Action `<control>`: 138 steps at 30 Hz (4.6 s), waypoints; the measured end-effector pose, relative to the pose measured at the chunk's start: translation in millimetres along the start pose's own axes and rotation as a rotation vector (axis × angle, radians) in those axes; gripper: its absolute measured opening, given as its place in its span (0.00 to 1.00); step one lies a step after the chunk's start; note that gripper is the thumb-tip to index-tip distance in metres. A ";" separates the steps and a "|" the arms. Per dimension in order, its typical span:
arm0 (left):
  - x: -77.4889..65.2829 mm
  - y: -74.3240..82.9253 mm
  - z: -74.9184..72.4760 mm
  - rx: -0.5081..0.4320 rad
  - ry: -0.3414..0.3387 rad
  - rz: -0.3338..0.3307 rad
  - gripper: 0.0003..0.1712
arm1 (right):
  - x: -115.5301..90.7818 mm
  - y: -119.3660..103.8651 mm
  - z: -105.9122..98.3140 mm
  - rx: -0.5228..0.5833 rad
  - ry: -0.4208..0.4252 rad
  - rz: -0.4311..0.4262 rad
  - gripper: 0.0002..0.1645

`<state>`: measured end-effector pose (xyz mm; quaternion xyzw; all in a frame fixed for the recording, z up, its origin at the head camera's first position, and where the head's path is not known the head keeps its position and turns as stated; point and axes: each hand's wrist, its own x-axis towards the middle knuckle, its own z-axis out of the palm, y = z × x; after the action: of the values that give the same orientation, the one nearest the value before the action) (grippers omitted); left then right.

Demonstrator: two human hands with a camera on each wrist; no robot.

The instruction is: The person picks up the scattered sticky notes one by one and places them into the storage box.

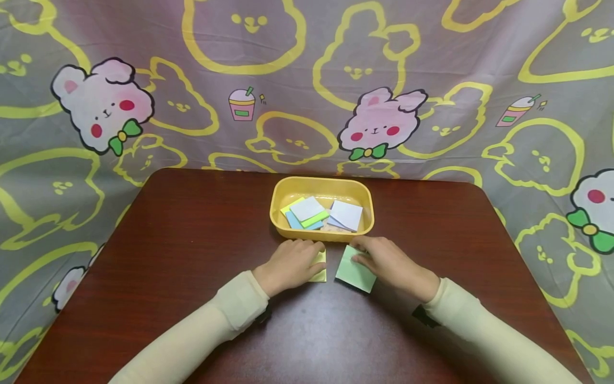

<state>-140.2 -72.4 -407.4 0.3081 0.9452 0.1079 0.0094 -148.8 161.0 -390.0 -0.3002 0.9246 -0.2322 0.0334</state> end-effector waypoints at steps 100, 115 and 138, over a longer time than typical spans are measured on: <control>27.2 16.5 -30.1 -0.038 0.010 0.000 0.25 | -0.2 10.2 -66.2 -0.020 0.174 0.037 0.11; 30.5 15.1 -34.2 -0.058 0.050 0.026 0.23 | 5.8 9.9 -70.6 -0.018 0.183 0.031 0.12; 37.1 12.1 -41.4 -0.105 0.101 0.017 0.22 | 16.7 15.1 -71.3 0.010 0.204 0.031 0.11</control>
<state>-166.7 -49.4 -362.5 0.3094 0.9348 0.1728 -0.0228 -184.9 191.4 -332.0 -0.2606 0.9266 -0.2654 -0.0557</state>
